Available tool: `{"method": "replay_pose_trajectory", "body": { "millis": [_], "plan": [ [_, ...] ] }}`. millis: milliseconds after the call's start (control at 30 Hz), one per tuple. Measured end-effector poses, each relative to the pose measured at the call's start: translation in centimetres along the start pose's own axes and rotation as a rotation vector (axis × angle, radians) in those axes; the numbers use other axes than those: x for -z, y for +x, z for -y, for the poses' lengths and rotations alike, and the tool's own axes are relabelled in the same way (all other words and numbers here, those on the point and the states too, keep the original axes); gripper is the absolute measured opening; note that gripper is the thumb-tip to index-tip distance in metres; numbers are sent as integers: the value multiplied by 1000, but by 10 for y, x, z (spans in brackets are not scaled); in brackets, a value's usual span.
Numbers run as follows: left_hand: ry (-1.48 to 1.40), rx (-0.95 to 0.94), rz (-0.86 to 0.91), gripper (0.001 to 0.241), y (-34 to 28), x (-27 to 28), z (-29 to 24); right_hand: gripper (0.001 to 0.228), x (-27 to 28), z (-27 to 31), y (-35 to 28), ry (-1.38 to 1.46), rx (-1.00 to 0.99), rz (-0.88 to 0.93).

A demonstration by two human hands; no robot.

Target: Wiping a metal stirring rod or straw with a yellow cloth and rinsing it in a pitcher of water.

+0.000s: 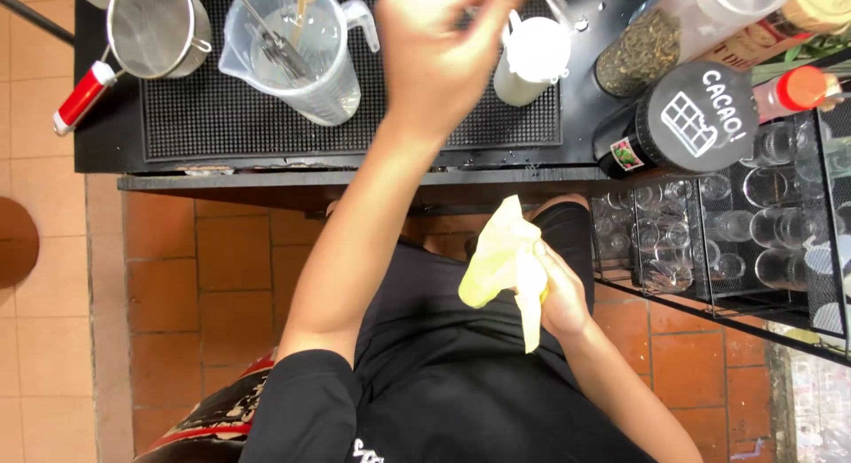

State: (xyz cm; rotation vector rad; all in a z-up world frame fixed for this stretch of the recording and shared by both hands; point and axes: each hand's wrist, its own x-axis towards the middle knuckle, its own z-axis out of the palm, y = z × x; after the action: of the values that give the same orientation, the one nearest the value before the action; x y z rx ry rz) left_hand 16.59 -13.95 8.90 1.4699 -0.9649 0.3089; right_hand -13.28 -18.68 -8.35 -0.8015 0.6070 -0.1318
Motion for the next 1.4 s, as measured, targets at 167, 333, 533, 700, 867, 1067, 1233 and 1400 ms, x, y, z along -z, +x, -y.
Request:
{"method": "replay_pose_trajectory", "body": {
  "millis": [167, 333, 533, 700, 867, 1067, 1233, 1400],
  "plan": [
    [108, -105, 85, 14, 3, -32, 25, 52, -12, 13, -2, 47, 57, 65],
    [105, -28, 205, 16, -13, -40, 49, 51, -23, 16, -2, -22, 48, 123],
    [224, -158, 355, 25, -20, 0, 31, 51, -26, 8, 8, -2, 16, 120],
    [158, -90, 142, 21, -15, 70, 20, 49, -14, -1, 14, 14, 17, 82],
    [459, 54, 74, 11, -1, 151, 50, 50, -21, 5, 16, 19, 5, 52],
    [904, 325, 354, 22, -2, 160, 109, 54, -30, 5, 13, -129, 56, 118],
    [1032, 355, 524, 36, 18, 142, 94, 56, -24, -2, 10, -201, 83, 137],
    [1071, 384, 595, 23, 17, 134, 94, 56, -37, 8, 4, -205, 86, 149]
  ]
}}
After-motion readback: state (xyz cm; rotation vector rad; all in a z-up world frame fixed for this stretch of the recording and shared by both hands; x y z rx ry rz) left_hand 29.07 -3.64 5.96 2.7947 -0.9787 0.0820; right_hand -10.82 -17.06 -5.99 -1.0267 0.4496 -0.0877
